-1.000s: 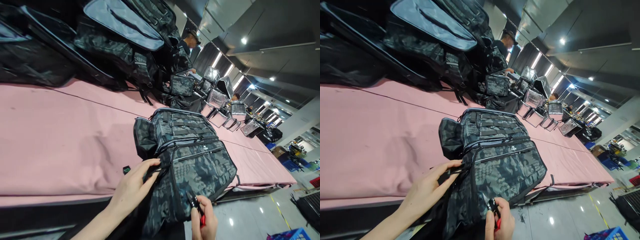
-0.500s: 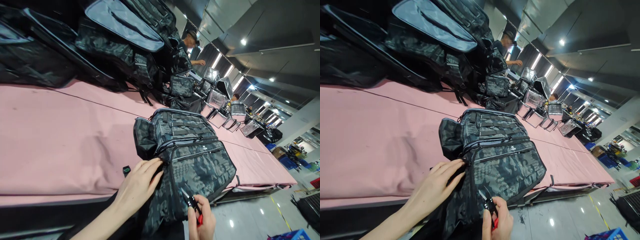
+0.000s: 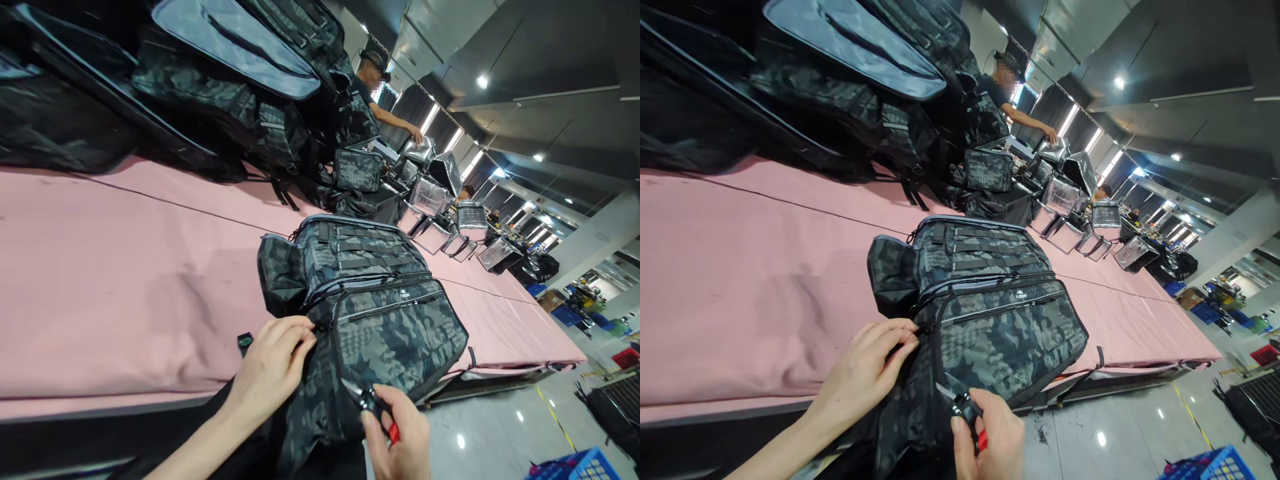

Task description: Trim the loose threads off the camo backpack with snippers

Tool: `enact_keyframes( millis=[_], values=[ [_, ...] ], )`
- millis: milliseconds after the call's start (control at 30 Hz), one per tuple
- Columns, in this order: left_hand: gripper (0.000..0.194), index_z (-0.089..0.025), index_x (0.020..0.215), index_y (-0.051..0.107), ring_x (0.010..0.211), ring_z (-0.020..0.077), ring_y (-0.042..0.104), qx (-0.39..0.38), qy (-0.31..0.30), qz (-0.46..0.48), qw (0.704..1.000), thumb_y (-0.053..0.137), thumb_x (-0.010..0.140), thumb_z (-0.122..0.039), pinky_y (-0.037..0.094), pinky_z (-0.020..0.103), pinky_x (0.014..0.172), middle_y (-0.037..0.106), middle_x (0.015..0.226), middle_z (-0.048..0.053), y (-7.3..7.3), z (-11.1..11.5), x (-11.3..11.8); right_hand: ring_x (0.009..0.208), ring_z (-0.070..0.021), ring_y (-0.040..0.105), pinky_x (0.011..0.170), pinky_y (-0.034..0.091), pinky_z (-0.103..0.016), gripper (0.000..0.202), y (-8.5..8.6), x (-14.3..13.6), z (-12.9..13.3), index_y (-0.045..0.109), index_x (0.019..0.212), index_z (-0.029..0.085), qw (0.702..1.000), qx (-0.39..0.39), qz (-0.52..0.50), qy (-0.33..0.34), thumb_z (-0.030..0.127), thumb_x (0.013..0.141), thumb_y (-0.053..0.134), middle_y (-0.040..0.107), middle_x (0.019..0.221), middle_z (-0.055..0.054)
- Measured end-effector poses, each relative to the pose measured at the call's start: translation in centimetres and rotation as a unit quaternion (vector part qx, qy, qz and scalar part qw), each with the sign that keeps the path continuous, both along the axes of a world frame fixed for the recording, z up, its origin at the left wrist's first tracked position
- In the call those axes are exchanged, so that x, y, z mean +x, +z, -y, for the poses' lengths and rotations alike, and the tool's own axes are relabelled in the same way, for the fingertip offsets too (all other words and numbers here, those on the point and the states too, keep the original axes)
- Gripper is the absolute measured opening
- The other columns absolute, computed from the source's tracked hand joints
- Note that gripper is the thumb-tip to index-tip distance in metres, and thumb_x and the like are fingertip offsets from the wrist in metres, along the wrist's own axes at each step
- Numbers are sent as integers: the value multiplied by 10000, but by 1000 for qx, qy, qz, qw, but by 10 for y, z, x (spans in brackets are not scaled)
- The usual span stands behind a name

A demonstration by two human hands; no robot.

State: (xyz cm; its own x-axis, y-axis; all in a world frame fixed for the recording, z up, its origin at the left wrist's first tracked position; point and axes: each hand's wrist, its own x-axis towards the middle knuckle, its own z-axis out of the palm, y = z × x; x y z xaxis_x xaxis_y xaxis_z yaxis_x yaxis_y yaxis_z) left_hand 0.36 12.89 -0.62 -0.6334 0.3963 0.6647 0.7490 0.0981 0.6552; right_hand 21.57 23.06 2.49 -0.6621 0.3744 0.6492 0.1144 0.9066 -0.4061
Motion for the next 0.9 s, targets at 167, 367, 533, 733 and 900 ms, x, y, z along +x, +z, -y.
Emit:
enact_keyframes(
  millis=[167, 367, 533, 733, 900],
  values=[
    [242, -227, 692, 601, 908, 220, 605, 17, 6, 98, 995, 472, 827, -381, 475, 357, 845, 659, 931, 62, -13, 6, -1, 603, -182, 647, 553, 504, -289, 217, 37, -22, 3, 553, 1109, 232, 993, 83, 76, 43, 330, 939, 461, 682, 782, -15],
    [277, -231, 686, 605, 925, 236, 604, 19, -4, 129, 991, 466, 812, -435, 471, 373, 874, 658, 926, 70, -10, 7, -1, 580, -228, 637, 479, 481, -334, 79, 61, -60, 22, 541, 936, 209, 940, 249, 230, 33, 244, 905, 477, 625, 722, -14],
    [312, -230, 686, 600, 909, 243, 600, 24, -1, 123, 992, 460, 819, -474, 474, 387, 867, 656, 912, 76, -8, 7, 1, 542, -222, 620, 407, 458, -320, 41, 66, -77, 34, 510, 894, 185, 899, 327, 293, 6, 219, 878, 526, 608, 712, -24],
    [308, -226, 703, 592, 917, 240, 596, 44, -6, 100, 994, 447, 840, -460, 468, 391, 862, 652, 912, 79, -10, 7, 2, 543, -220, 631, 383, 449, -303, 59, 73, -88, 33, 503, 916, 161, 882, 340, 325, 21, 188, 865, 513, 618, 731, -44],
    [336, -227, 688, 598, 926, 246, 594, 32, -12, 110, 993, 428, 839, -474, 461, 401, 880, 651, 923, 82, -9, 5, 1, 560, -226, 640, 393, 453, -303, 107, 79, -94, 33, 510, 881, 178, 872, 333, 356, 44, 95, 815, 493, 636, 752, -47]
  ],
)
